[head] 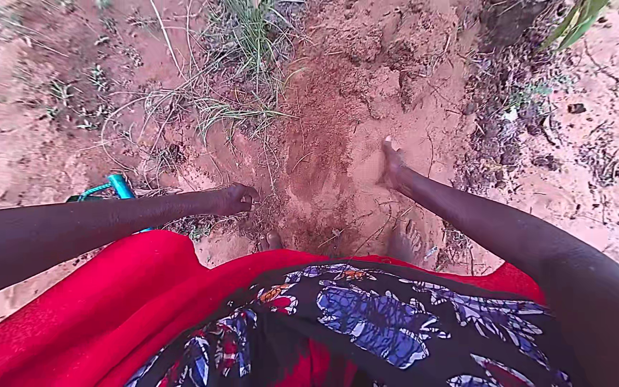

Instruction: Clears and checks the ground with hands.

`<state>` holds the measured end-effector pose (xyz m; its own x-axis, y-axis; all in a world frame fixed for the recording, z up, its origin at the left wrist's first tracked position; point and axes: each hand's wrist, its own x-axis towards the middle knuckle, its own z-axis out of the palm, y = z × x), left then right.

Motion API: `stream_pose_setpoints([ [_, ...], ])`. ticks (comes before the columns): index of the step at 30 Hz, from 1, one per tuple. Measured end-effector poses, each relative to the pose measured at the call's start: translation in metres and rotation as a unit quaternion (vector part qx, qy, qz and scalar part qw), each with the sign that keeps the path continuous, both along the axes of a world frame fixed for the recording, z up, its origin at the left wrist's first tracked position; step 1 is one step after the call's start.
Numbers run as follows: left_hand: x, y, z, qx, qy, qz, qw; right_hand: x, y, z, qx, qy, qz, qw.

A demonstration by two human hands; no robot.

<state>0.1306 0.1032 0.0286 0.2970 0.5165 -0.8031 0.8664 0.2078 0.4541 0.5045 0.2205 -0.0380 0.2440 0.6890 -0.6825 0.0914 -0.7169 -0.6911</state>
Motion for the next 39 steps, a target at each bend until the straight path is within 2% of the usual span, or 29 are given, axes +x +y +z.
stream_pose_setpoints([
  [2,0.005,0.004,0.006,0.002,0.009,-0.013,1.000,-0.023,-0.001,0.004,0.007,0.083,-0.108,0.991],
  [5,0.013,0.009,0.009,0.004,-0.001,-0.022,1.000,-0.036,-0.003,0.024,0.028,0.174,-0.156,0.972],
  [6,0.014,0.010,0.010,0.011,-0.006,-0.027,1.000,-0.040,0.002,0.041,0.048,0.218,-0.160,0.962],
  [8,0.012,0.014,0.009,0.035,-0.012,-0.040,0.999,-0.047,0.020,0.097,0.141,0.304,-0.169,0.927],
  [11,0.018,0.012,0.017,0.023,0.003,-0.049,0.999,-0.042,0.052,0.186,0.311,0.330,-0.144,0.880],
  [13,0.013,0.010,0.010,0.031,0.003,-0.051,0.998,-0.039,0.057,0.208,0.302,0.252,-0.114,0.912],
  [15,0.008,0.008,0.002,0.037,-0.010,-0.056,0.998,-0.040,0.041,0.185,0.236,0.134,-0.004,0.962],
  [16,0.006,0.006,0.000,0.039,-0.016,-0.056,0.998,-0.040,0.028,0.156,0.224,0.074,0.089,0.968],
  [17,0.005,0.004,-0.001,0.042,-0.019,-0.055,0.997,-0.038,0.010,0.124,0.217,0.034,0.205,0.954],
  [18,0.003,0.001,-0.004,0.045,-0.021,-0.055,0.997,-0.035,-0.012,0.093,0.209,0.010,0.334,0.919],
  [19,0.001,-0.001,-0.005,0.044,-0.022,-0.052,0.997,-0.033,-0.033,0.068,0.195,0.000,0.458,0.867],
  [21,0.003,-0.008,-0.002,0.035,-0.007,-0.042,0.999,-0.030,-0.065,0.033,0.173,-0.012,0.660,0.731],
  [22,0.006,-0.012,0.004,0.032,0.009,-0.028,0.999,-0.029,-0.069,0.019,0.176,-0.018,0.719,0.672],
  [23,0.011,-0.016,0.012,0.037,0.028,-0.015,0.999,-0.029,-0.067,0.008,0.193,-0.028,0.750,0.632],
  [24,0.012,-0.020,0.015,0.035,0.035,-0.012,0.999,-0.030,-0.060,-0.001,0.211,-0.043,0.760,0.613],
  [27,-0.006,-0.014,-0.001,-0.003,-0.006,-0.050,0.999,-0.041,-0.020,-0.012,0.225,-0.115,0.773,0.582],
  [31,-0.002,0.006,0.003,0.000,0.021,-0.076,0.997,-0.064,0.027,-0.008,0.256,-0.185,0.788,0.529],
  [32,0.001,0.009,0.008,0.007,0.029,-0.087,0.996,-0.074,0.037,0.004,0.248,-0.213,0.777,0.538],
  [34,0.006,0.015,0.016,0.028,0.041,-0.096,0.994,-0.092,0.061,0.041,0.262,-0.270,0.713,0.592],
  [37,0.002,0.014,0.018,0.069,0.027,-0.084,0.994,-0.090,0.106,0.103,0.399,-0.290,0.485,0.722],
  [39,-0.011,0.005,0.009,0.077,0.000,-0.069,0.995,-0.077,0.135,0.136,0.440,-0.265,0.323,0.795],
])
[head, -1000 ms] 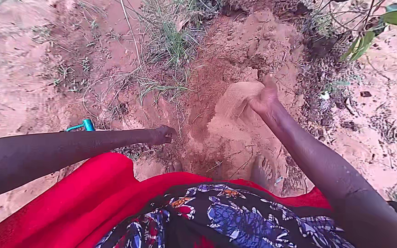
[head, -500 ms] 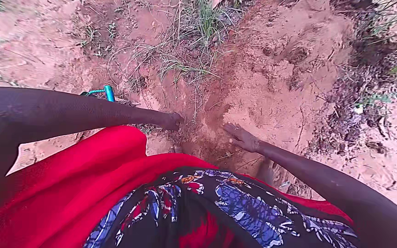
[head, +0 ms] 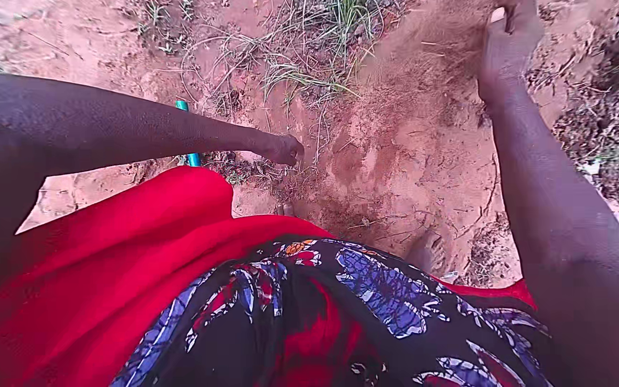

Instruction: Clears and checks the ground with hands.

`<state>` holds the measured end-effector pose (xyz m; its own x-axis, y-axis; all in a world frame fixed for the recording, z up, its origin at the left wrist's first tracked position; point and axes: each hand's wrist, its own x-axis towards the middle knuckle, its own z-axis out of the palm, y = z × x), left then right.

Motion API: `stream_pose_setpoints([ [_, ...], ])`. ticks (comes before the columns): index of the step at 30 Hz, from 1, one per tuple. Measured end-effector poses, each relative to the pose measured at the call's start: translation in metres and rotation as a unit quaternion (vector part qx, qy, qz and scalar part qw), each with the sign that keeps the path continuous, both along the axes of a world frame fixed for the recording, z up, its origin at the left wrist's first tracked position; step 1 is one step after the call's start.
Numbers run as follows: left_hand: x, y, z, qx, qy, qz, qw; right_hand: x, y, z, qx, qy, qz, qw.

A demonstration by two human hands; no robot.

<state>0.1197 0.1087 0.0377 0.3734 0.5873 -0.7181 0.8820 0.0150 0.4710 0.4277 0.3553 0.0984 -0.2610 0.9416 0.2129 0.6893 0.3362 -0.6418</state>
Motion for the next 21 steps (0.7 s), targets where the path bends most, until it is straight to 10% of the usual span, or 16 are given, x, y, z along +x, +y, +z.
stream_pose_setpoints([
  [3,-0.013,-0.015,0.004,-0.045,0.029,0.018,0.998,0.012,-0.002,0.016,-0.013,0.043,-0.054,0.998],
  [7,-0.020,-0.028,0.006,-0.072,0.068,-0.019,0.995,0.012,-0.129,-0.039,-0.087,-0.116,0.237,0.961],
  [14,-0.013,-0.054,-0.005,-0.057,0.040,-0.029,0.997,0.082,-0.306,-0.138,0.062,-0.124,0.744,0.654],
  [21,-0.021,-0.068,-0.013,-0.100,0.046,-0.044,0.993,0.055,-0.307,-0.157,-0.101,-0.095,0.709,0.691],
])
